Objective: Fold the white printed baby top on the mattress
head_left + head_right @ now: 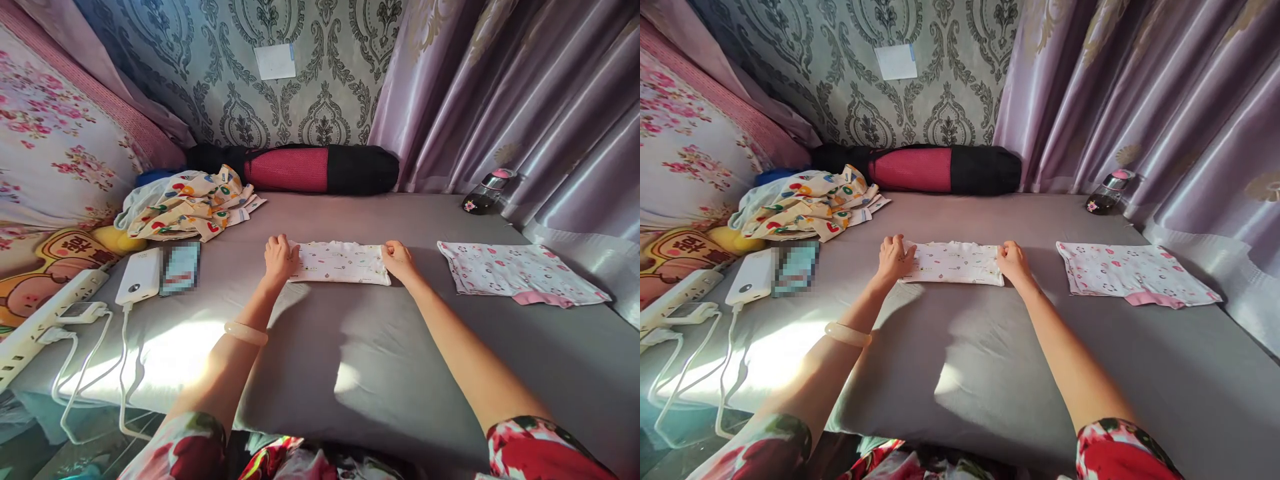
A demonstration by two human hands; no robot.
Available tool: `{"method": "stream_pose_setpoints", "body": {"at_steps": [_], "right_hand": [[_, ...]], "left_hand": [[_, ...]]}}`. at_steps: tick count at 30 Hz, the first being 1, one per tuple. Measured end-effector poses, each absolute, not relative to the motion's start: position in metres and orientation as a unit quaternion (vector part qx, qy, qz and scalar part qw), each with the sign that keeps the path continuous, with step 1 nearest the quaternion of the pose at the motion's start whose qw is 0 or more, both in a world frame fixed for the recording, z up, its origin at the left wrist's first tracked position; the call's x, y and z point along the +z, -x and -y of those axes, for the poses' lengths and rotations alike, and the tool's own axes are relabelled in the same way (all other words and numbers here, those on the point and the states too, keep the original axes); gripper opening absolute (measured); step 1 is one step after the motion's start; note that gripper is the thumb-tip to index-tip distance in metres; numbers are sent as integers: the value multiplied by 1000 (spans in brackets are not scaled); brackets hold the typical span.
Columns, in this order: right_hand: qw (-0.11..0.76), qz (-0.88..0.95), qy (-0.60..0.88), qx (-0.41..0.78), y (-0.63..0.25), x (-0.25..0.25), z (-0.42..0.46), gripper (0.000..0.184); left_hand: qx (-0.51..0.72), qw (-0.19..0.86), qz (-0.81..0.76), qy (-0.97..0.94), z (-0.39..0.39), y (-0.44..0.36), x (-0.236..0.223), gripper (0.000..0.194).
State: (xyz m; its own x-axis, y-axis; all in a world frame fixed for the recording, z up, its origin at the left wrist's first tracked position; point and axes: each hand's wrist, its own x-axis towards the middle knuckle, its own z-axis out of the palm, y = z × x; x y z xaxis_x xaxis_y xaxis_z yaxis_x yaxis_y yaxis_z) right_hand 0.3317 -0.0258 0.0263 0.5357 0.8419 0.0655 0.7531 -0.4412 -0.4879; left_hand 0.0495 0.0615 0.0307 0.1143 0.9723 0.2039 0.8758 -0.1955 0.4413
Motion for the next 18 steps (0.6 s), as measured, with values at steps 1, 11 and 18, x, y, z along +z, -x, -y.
{"method": "stream_pose_setpoints", "body": {"at_steps": [1,11,18], "right_hand": [[243,492,834,63,-326,27,29,39],[115,703,702,20,-239,28,47,52],[69,688,722,14,-235,19,51,55]], "left_hand": [[223,90,-616,-750,-54,-53,35,42],[99,77,-490,-863,-1,-103,32,48],[76,71,-473,-875,-1,-100,18,55]]}}
